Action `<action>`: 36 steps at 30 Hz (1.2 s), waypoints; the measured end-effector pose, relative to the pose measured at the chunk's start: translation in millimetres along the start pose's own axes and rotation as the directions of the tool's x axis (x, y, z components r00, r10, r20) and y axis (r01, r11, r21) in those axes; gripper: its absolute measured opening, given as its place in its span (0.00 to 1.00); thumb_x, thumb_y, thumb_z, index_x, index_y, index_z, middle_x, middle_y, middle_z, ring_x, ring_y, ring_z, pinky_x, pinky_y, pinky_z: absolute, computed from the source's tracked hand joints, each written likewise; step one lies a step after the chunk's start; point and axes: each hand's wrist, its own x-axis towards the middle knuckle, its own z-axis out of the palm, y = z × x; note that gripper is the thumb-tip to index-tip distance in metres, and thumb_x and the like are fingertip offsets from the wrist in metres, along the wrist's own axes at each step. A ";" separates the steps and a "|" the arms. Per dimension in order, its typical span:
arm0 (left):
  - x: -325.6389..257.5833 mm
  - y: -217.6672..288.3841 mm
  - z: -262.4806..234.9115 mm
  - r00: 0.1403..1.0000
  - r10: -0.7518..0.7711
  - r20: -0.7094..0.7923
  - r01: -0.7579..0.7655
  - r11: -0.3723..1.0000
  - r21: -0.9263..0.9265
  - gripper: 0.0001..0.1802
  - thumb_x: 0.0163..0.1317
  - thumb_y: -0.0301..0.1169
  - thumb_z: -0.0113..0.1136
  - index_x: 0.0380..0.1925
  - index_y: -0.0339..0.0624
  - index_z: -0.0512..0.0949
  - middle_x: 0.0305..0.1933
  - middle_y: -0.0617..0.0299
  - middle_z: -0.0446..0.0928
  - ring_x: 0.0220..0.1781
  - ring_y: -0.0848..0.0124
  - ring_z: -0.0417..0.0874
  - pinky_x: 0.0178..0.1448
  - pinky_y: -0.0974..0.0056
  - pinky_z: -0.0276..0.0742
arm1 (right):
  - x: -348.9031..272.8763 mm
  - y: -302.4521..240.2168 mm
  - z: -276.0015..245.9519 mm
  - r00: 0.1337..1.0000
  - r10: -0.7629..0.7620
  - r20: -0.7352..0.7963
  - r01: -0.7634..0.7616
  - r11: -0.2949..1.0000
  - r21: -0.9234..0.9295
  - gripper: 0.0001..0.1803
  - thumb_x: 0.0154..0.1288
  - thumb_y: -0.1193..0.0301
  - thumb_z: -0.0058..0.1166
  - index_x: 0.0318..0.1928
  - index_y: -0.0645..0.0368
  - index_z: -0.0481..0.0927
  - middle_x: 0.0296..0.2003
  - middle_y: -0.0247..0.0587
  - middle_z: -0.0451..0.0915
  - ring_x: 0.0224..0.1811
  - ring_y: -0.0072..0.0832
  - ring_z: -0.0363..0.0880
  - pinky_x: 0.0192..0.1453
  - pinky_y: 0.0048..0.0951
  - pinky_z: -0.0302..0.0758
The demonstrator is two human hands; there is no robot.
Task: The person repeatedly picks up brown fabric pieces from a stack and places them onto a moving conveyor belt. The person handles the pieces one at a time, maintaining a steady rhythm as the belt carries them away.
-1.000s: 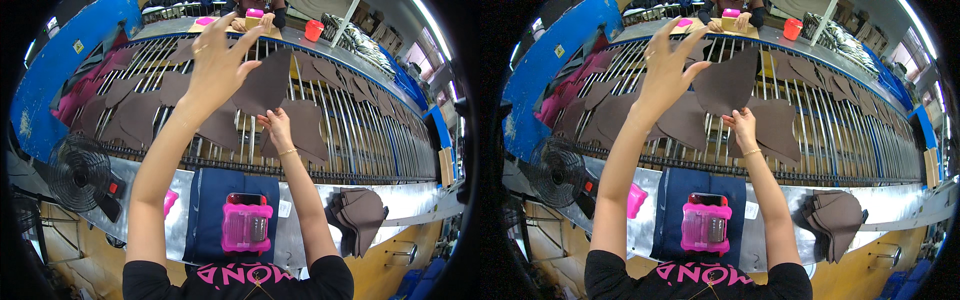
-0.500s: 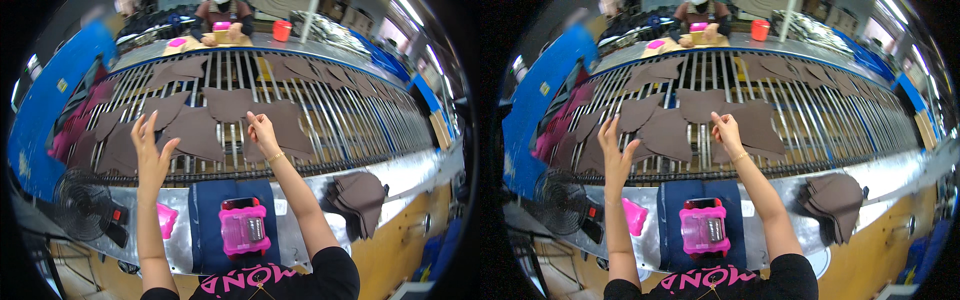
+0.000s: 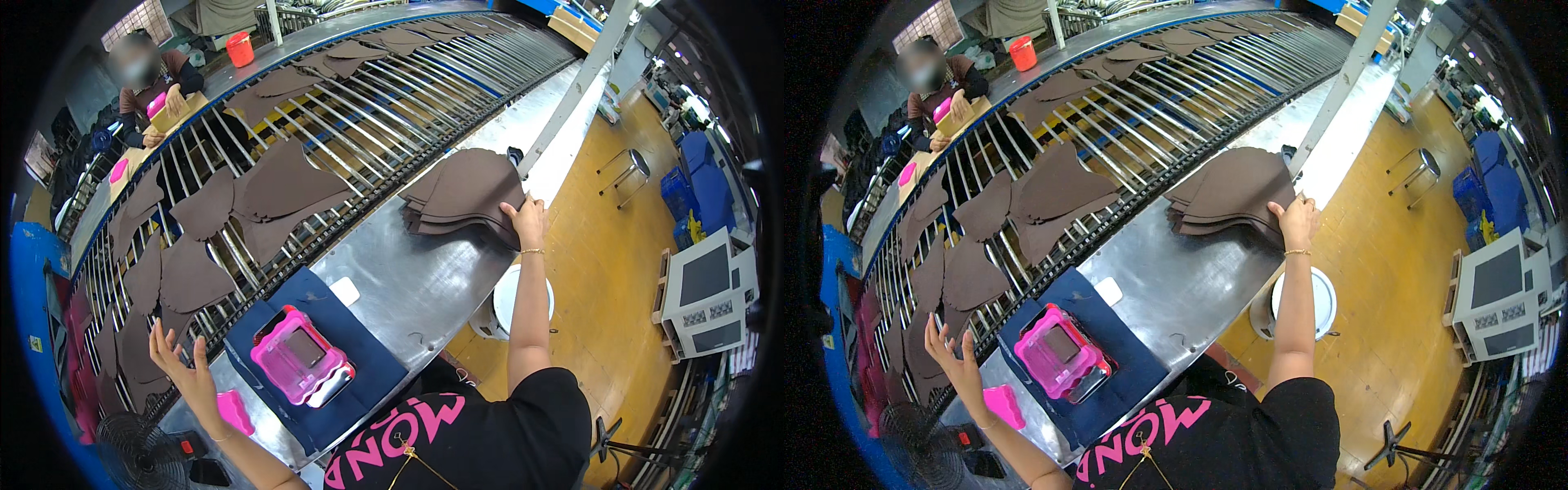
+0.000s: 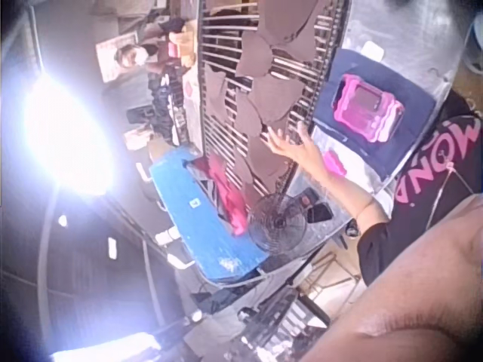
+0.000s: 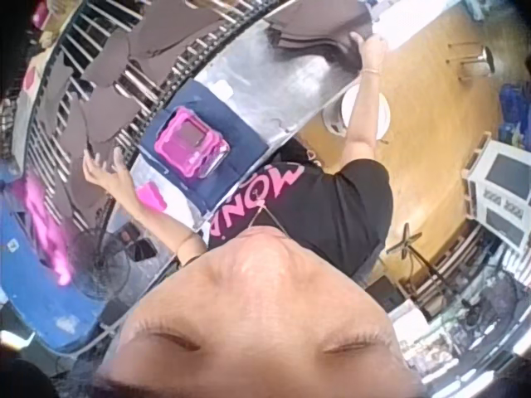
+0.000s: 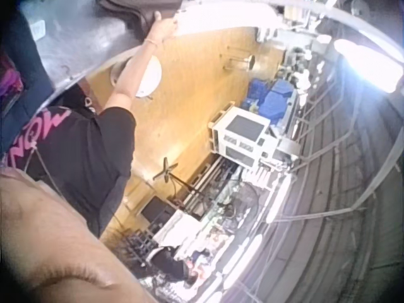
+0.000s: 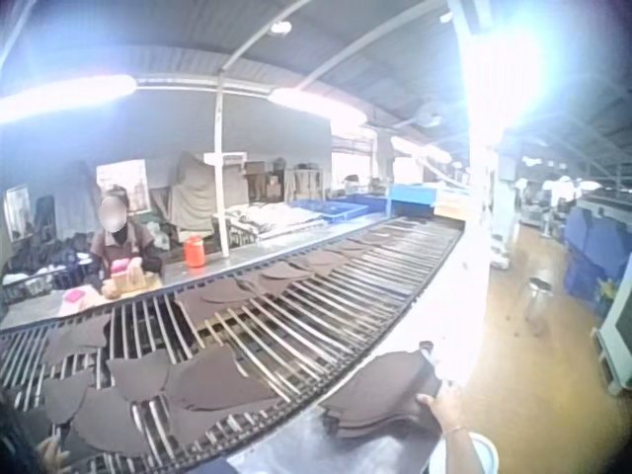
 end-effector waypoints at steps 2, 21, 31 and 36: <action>-3.4 11.4 1.6 1.000 0.011 0.008 -0.011 1.000 -0.014 0.35 0.63 0.37 0.61 0.69 0.46 0.59 0.70 0.55 0.56 0.65 0.59 0.69 0.64 0.55 0.65 | 0.2 4.7 4.8 0.999 -0.018 -0.046 0.018 1.000 -0.008 0.33 0.51 0.52 0.67 0.52 0.60 0.77 0.50 0.48 0.77 0.54 0.45 0.75 0.56 0.42 0.73; -9.7 65.5 16.0 0.989 0.137 0.052 -0.131 0.987 -0.097 0.40 0.57 0.38 0.67 0.68 0.44 0.61 0.70 0.52 0.54 0.72 0.57 0.57 0.69 0.56 0.60 | -139.0 -115.5 -130.5 0.589 -0.807 -0.046 0.017 -0.045 0.999 0.16 0.73 0.75 0.42 0.59 0.63 0.64 0.43 0.48 0.80 0.34 0.33 0.85 0.32 0.25 0.85; -47.0 19.1 -99.6 0.959 -0.267 -0.093 0.208 0.889 -0.408 0.11 0.67 0.34 0.59 0.35 0.36 0.79 0.24 0.65 0.77 0.22 0.81 0.77 0.24 0.77 0.67 | -259.2 -194.4 -80.1 0.172 -0.952 -0.254 0.246 -0.208 0.947 0.11 0.62 0.71 0.60 0.42 0.62 0.78 0.30 0.44 0.81 0.37 0.40 0.81 0.36 0.31 0.76; -66.7 12.2 -119.0 0.957 -0.279 -0.077 0.239 0.914 -0.329 0.06 0.64 0.28 0.60 0.36 0.36 0.79 0.24 0.68 0.74 0.21 0.84 0.75 0.24 0.78 0.66 | -269.6 -202.7 -76.8 0.048 -0.921 -0.387 0.378 -0.342 0.860 0.09 0.57 0.72 0.63 0.40 0.54 0.83 0.24 0.41 0.80 0.31 0.36 0.75 0.49 0.34 0.72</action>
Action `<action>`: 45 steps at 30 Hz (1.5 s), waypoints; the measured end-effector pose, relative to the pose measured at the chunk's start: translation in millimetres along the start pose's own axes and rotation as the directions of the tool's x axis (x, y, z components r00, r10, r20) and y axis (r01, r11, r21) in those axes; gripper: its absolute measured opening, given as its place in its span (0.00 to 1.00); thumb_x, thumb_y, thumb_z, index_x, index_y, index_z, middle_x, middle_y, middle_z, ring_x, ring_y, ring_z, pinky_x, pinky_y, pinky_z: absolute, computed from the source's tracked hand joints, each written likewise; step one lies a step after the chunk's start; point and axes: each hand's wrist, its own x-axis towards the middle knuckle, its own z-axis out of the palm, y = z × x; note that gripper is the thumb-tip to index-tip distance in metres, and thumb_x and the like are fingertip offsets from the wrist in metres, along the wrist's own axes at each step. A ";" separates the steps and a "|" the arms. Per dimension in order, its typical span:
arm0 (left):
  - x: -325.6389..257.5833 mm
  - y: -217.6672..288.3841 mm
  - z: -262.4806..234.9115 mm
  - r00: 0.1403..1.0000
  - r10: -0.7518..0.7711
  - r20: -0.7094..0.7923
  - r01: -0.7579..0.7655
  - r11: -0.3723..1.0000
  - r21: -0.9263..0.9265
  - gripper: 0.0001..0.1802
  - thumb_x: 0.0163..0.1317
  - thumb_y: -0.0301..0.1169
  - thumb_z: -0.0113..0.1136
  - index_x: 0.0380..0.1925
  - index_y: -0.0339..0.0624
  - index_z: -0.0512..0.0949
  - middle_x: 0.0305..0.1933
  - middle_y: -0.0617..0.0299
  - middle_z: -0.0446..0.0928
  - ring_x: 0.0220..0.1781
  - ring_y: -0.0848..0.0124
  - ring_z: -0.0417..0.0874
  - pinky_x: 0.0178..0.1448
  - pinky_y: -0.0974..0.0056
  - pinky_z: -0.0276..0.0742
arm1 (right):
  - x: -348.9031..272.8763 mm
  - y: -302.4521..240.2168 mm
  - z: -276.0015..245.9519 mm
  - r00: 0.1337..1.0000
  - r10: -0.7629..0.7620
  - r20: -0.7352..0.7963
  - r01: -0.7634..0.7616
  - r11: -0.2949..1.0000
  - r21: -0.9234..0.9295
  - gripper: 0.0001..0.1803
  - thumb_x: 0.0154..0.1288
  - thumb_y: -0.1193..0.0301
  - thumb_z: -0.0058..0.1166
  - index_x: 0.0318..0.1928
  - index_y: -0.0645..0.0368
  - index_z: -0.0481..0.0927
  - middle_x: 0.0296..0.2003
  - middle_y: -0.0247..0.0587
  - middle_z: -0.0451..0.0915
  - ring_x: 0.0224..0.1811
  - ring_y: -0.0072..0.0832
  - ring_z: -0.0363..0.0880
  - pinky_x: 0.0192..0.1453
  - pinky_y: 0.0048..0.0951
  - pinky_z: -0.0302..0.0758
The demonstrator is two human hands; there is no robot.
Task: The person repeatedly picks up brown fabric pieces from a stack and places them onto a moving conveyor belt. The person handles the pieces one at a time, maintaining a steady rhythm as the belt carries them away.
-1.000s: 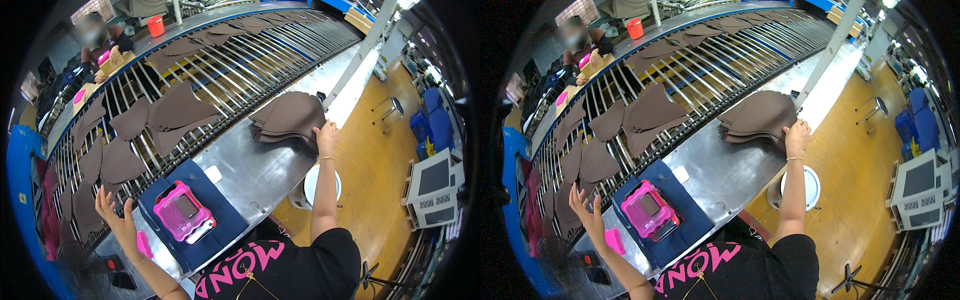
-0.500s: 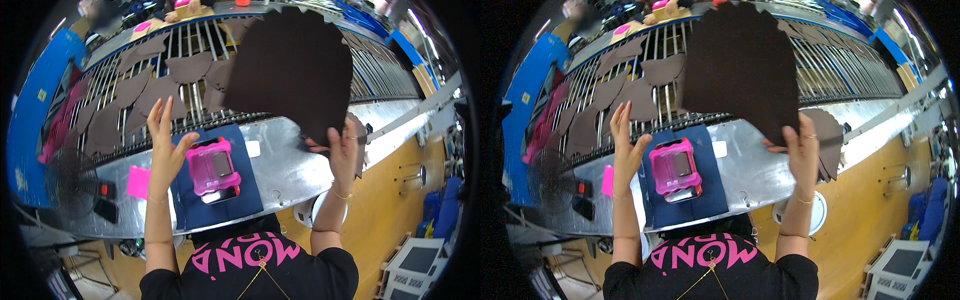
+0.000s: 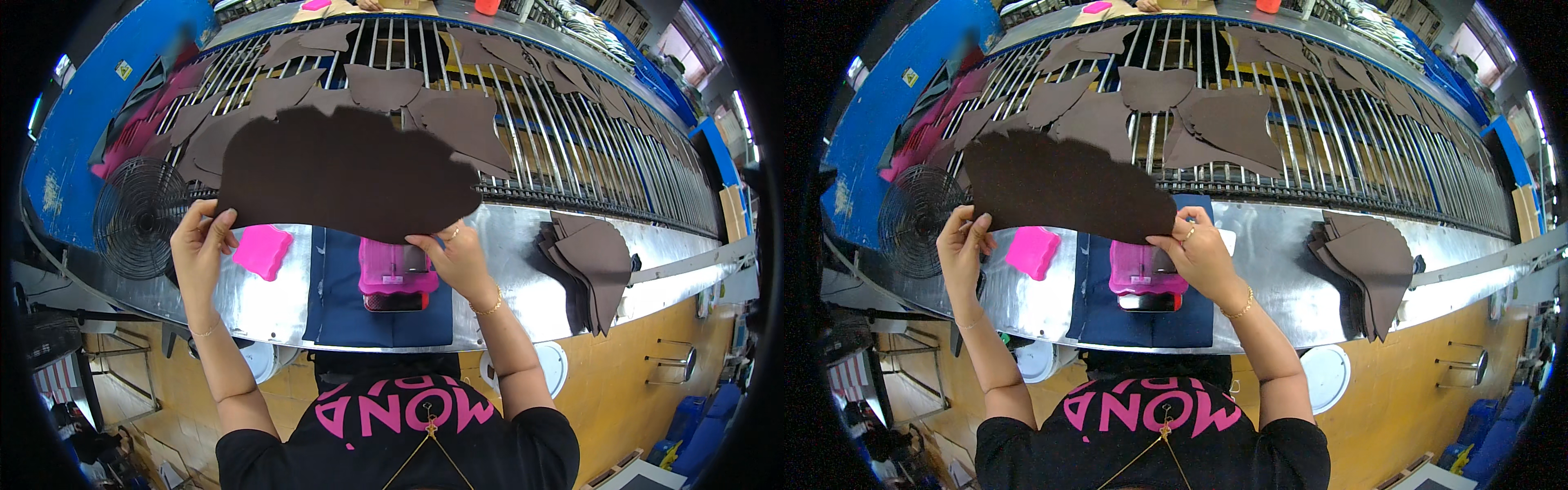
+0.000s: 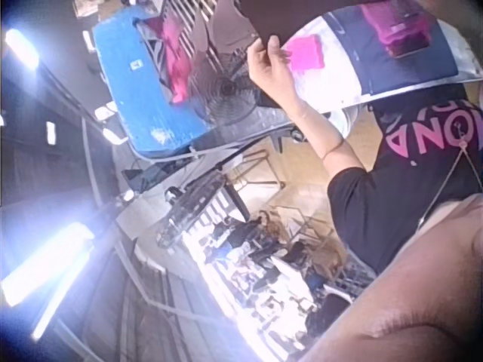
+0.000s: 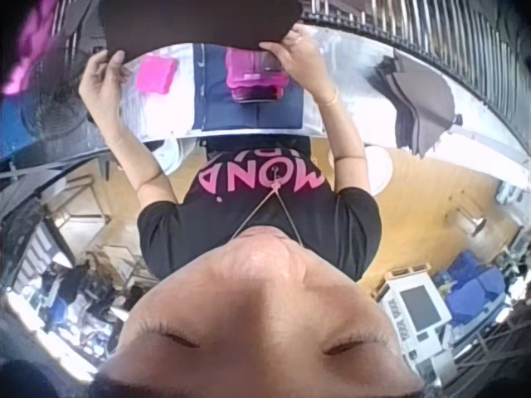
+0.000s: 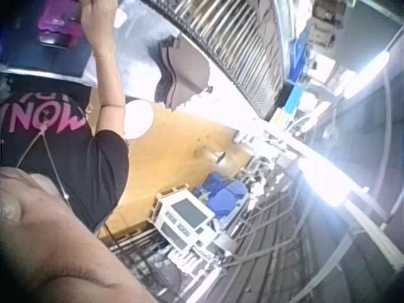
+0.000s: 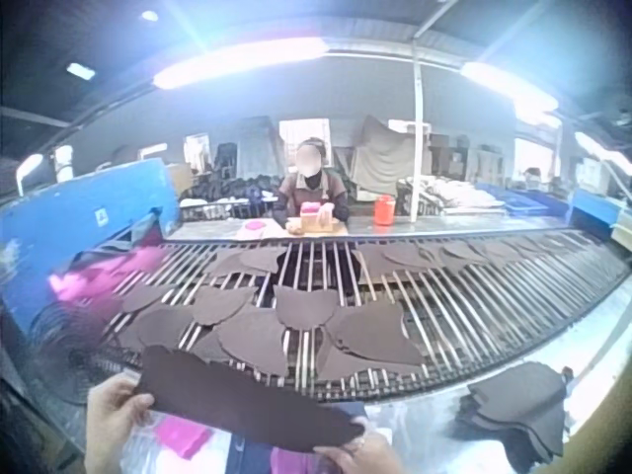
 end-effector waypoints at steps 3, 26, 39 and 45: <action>-6.1 -7.3 7.4 0.996 -0.043 0.078 0.041 0.999 0.022 0.04 0.64 0.24 0.59 0.36 0.33 0.78 0.25 0.68 0.73 0.22 0.83 0.75 0.24 0.77 0.66 | -11.9 3.6 -11.3 0.999 0.035 -0.012 -0.036 0.995 -0.089 0.08 0.56 0.73 0.63 0.38 0.54 0.84 0.23 0.40 0.79 0.28 0.36 0.74 0.52 0.35 0.70; 31.7 68.4 191.0 0.692 0.437 0.574 -0.605 0.785 0.131 0.18 0.58 0.36 0.64 0.48 0.47 0.75 0.40 0.58 0.72 0.36 0.57 0.79 0.37 0.57 0.77 | -149.0 57.2 -184.6 0.565 0.795 -0.222 -0.421 0.509 0.751 0.18 0.71 0.76 0.47 0.59 0.61 0.67 0.47 0.40 0.79 0.41 0.26 0.80 0.44 0.27 0.78; 16.8 23.4 92.7 0.950 0.007 0.312 -0.114 0.938 0.326 0.24 0.56 0.24 0.64 0.55 0.44 0.73 0.40 0.62 0.70 0.25 0.76 0.64 0.29 0.71 0.63 | 26.5 309.9 -153.0 0.227 0.854 -0.467 -0.259 0.515 0.817 0.14 0.69 0.74 0.50 0.52 0.60 0.65 0.40 0.46 0.76 0.28 0.29 0.77 0.29 0.28 0.77; 8.6 5.5 80.1 0.962 -0.007 0.272 -0.077 0.951 0.299 0.27 0.56 0.19 0.61 0.57 0.41 0.71 0.39 0.63 0.69 0.27 0.78 0.65 0.33 0.73 0.64 | -3.5 240.1 -165.3 0.373 0.646 -0.666 -0.401 0.759 0.512 0.26 0.61 0.59 0.63 0.50 0.60 0.66 0.30 0.34 0.73 0.27 0.19 0.69 0.25 0.22 0.65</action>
